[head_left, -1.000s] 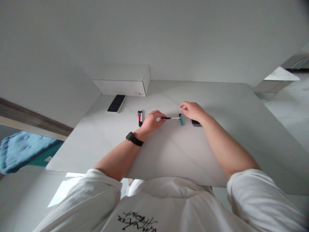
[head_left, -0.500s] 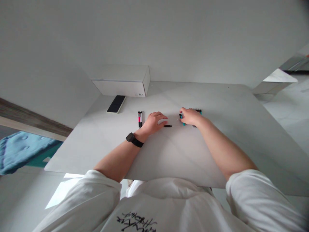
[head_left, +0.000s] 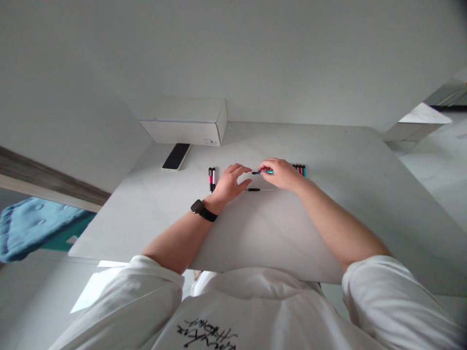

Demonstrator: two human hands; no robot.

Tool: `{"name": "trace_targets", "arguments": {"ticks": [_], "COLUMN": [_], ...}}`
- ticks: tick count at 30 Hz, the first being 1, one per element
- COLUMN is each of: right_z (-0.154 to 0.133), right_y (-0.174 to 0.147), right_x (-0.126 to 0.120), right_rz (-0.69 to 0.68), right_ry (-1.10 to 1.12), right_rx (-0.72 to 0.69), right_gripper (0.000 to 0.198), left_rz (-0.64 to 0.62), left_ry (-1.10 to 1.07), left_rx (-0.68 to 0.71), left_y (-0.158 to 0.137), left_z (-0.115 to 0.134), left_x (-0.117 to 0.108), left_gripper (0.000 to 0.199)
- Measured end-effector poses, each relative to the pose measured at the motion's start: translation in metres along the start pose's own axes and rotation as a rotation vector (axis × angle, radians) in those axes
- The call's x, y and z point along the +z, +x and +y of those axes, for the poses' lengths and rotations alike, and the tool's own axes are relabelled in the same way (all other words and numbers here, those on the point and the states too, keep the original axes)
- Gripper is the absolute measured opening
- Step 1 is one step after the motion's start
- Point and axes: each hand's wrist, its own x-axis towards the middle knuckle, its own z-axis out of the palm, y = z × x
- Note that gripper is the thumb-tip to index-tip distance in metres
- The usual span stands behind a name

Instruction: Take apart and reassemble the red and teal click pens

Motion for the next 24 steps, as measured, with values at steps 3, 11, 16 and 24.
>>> {"name": "trace_targets", "arguments": {"ticks": [3, 11, 16, 24], "right_z": [-0.013, -0.027, 0.002, 0.053], "right_y": [-0.001, -0.002, 0.002, -0.002], "right_x": [0.004, 0.000, -0.013, -0.005], "right_rz": [0.024, 0.045, 0.085, -0.182], "right_ry": [0.042, 0.248, 0.333, -0.001], "right_rx": [-0.032, -0.007, 0.113, 0.266], "right_gripper": [0.016, 0.022, 0.034, 0.023], "left_rz": [-0.016, -0.008, 0.045, 0.032], "left_ry": [-0.007, -0.085, -0.180, -0.188], "left_rx": [0.022, -0.057, -0.131, -0.241], "left_y": [0.000, 0.002, 0.003, 0.004], "left_z": [-0.001, -0.002, -0.007, -0.020], "left_x": [0.001, 0.002, 0.003, 0.006], "left_gripper": [0.025, 0.013, 0.016, 0.028]}}
